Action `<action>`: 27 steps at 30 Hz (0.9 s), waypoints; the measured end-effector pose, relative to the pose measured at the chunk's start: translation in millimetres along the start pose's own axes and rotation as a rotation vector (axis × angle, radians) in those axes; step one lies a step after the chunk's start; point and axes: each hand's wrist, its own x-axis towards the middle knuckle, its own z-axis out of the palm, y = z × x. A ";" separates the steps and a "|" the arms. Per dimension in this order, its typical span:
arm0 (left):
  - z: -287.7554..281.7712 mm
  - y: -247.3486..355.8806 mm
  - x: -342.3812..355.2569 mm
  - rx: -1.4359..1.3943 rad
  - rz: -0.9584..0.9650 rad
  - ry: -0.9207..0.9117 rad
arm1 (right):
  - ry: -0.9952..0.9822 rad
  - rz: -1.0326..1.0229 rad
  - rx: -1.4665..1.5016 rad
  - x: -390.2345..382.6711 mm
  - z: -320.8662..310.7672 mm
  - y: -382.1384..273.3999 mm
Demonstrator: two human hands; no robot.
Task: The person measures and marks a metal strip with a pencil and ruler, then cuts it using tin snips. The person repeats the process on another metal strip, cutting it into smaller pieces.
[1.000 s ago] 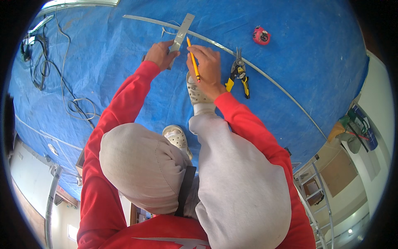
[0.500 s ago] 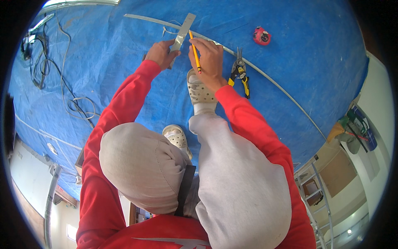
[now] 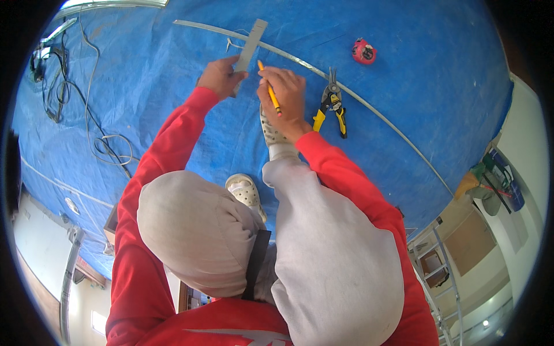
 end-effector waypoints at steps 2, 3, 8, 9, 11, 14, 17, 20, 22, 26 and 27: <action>-4.1 -12.6 -6.5 -0.075 -0.010 0.049 | 0.070 -0.091 -0.156 4.8 -8.7 7.7; -7.3 -20.5 -12.1 -0.076 -0.012 0.085 | 0.025 0.021 -0.067 7.8 -12.4 11.5; -17.4 -52.9 -44.9 -0.166 -0.014 0.280 | -0.026 0.212 -0.191 31.5 -19.8 34.0; -17.3 -57.4 -52.7 -0.176 -0.052 0.275 | -0.067 0.219 -0.243 35.0 -20.0 37.6; -15.4 -65.1 -68.9 -0.200 -0.110 0.271 | -0.150 0.241 -0.351 40.9 -20.8 44.9; -1.4 -71.5 -89.8 -0.288 -0.184 0.272 | -0.407 0.419 -0.348 53.9 -22.1 59.2; 10.7 -75.4 -100.3 -0.297 -0.182 0.233 | -0.494 0.392 -0.264 69.1 -25.5 75.9; 16.1 -75.0 -100.9 -0.302 -0.155 0.224 | -0.599 0.393 -0.226 86.0 -31.2 91.0; 14.0 -72.9 -98.9 -0.286 -0.154 0.201 | -0.548 0.425 -0.265 92.4 -30.4 94.1; 6.6 -67.2 -96.7 -0.275 -0.158 0.196 | -0.387 0.344 -0.409 84.6 -24.6 83.6; 5.1 -66.5 -97.0 -0.248 -0.148 0.197 | -0.323 0.287 -0.432 78.7 -22.7 78.9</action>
